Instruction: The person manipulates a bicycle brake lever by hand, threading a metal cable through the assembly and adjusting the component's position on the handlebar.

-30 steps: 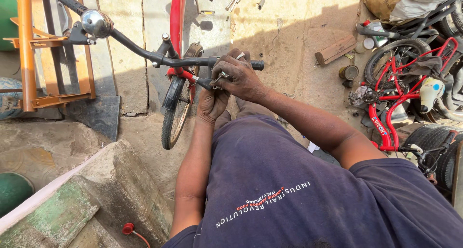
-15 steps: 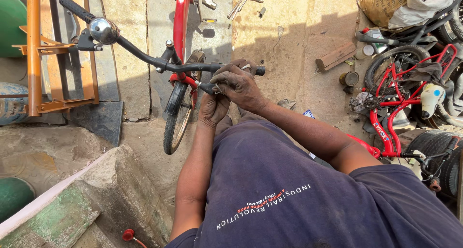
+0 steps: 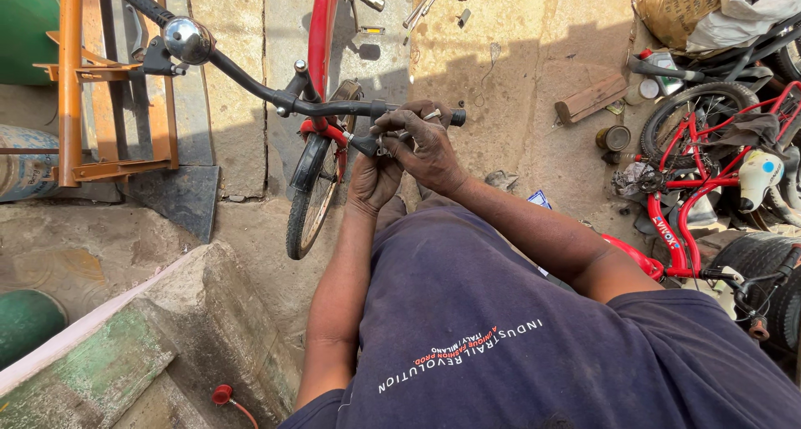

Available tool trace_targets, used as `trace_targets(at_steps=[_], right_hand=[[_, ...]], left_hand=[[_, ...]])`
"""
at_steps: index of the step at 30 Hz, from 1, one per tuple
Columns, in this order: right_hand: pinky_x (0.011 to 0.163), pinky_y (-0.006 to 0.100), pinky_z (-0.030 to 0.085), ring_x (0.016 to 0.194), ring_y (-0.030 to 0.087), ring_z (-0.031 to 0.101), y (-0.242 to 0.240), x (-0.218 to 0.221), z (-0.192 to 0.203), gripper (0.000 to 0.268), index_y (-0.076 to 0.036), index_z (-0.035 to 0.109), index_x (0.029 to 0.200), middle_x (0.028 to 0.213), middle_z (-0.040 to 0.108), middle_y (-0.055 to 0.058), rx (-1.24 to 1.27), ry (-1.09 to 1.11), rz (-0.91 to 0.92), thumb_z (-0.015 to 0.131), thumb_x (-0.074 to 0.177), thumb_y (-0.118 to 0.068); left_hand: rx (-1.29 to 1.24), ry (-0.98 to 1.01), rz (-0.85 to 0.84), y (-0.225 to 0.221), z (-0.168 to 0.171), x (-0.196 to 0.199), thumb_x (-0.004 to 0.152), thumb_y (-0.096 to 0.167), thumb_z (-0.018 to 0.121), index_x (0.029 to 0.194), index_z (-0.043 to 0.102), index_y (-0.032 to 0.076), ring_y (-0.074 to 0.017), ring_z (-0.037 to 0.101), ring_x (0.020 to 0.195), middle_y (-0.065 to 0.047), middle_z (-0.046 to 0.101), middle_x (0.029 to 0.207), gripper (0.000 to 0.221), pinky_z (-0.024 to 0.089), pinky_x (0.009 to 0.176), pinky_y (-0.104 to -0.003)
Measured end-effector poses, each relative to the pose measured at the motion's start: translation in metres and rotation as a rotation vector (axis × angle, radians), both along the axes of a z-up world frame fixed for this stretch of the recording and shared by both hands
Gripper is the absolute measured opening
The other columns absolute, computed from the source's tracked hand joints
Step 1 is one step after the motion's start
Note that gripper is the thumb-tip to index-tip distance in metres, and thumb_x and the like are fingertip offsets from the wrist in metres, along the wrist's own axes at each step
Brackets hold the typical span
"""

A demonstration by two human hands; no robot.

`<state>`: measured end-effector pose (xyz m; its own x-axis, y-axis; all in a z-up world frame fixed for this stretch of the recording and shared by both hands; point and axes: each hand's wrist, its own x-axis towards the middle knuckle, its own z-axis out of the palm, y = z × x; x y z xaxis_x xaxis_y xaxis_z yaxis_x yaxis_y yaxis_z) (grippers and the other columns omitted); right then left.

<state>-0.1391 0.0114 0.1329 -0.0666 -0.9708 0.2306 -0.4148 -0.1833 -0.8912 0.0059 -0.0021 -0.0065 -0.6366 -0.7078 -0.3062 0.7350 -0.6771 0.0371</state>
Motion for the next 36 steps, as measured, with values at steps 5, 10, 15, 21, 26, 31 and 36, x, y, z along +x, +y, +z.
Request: trace_targets(at_steps=[5, 10, 15, 21, 26, 31, 36], right_hand=[[0.092, 0.032, 0.058, 0.104, 0.019, 0.069, -0.003, -0.001, -0.006, 0.018, -0.008, 0.070, 0.106, 0.107, 0.068, 0.005, 0.081, -0.059, 0.007, 0.074, 0.091, 0.001], [0.095, 0.032, 0.059, 0.108, 0.017, 0.071, -0.002, -0.005, -0.008, 0.013, -0.008, 0.074, 0.109, 0.110, 0.073, 0.004, 0.027, 0.002, 0.071, 0.075, 0.099, -0.002], [0.090, 0.031, 0.061, 0.106, 0.017, 0.071, -0.004, -0.007, 0.000, 0.013, -0.005, 0.072, 0.112, 0.111, 0.071, 0.006, 0.078, -0.074, 0.075, 0.074, 0.099, -0.002], [0.084, 0.029, 0.063, 0.101, 0.016, 0.071, 0.000, -0.013, 0.006, 0.014, -0.004, 0.063, 0.113, 0.108, 0.066, 0.007, 0.113, -0.184, 0.039, 0.065, 0.101, 0.004], [0.089, 0.028, 0.056, 0.100, 0.012, 0.059, 0.017, -0.029, -0.010, 0.021, -0.005, 0.051, 0.120, 0.110, 0.056, 0.004, 0.136, -0.434, 0.012, 0.047, 0.106, 0.010], [0.066, 0.022, 0.047, 0.078, 0.007, 0.048, 0.030, -0.027, -0.001, 0.018, -0.006, 0.053, 0.114, 0.100, 0.052, 0.000, 0.383, -0.251, 0.026, 0.060, 0.101, 0.005], [0.067, 0.030, 0.054, 0.083, 0.013, 0.062, 0.023, -0.019, 0.011, 0.019, -0.006, 0.070, 0.114, 0.101, 0.056, 0.006, 0.171, 0.152, 0.005, 0.078, 0.098, -0.010]], left_hand=[[0.011, 0.043, -0.013, 0.004, -0.022, 0.004, 0.107, 0.014, 0.071, 0.128, 0.063, 0.001, -0.0172, 0.064, 0.121, -0.009, 0.067, 0.126, 0.026, 0.050, 0.119, -0.036], [-0.039, -0.014, -0.025, 0.003, -0.004, 0.003, 0.100, 0.020, 0.075, 0.126, 0.063, 0.007, -0.0187, 0.063, 0.126, -0.007, 0.067, 0.129, 0.032, 0.048, 0.120, -0.039], [-0.024, 0.031, -0.017, 0.001, -0.002, -0.002, 0.098, 0.027, 0.076, 0.131, 0.061, 0.003, -0.0218, 0.062, 0.128, -0.009, 0.066, 0.131, 0.044, 0.046, 0.120, -0.042], [-0.068, -0.084, -0.014, 0.000, 0.003, 0.002, 0.105, 0.028, 0.069, 0.134, 0.061, 0.001, -0.0214, 0.062, 0.129, -0.011, 0.069, 0.130, 0.040, 0.047, 0.120, -0.044], [-0.057, -0.207, 0.003, -0.004, 0.033, 0.009, 0.105, 0.040, 0.062, 0.132, 0.061, 0.003, -0.0258, 0.066, 0.121, -0.016, 0.072, 0.123, 0.045, 0.053, 0.112, -0.046], [-0.025, -0.284, 0.035, -0.001, 0.079, 0.015, 0.097, 0.060, 0.060, 0.131, 0.061, 0.000, -0.0300, 0.068, 0.118, -0.020, 0.070, 0.123, 0.069, 0.057, 0.105, -0.046], [-0.046, -0.532, 0.006, 0.002, 0.096, 0.016, 0.091, 0.057, 0.069, 0.128, 0.059, -0.002, -0.0274, 0.068, 0.113, -0.017, 0.068, 0.117, 0.071, 0.061, 0.102, -0.046]])
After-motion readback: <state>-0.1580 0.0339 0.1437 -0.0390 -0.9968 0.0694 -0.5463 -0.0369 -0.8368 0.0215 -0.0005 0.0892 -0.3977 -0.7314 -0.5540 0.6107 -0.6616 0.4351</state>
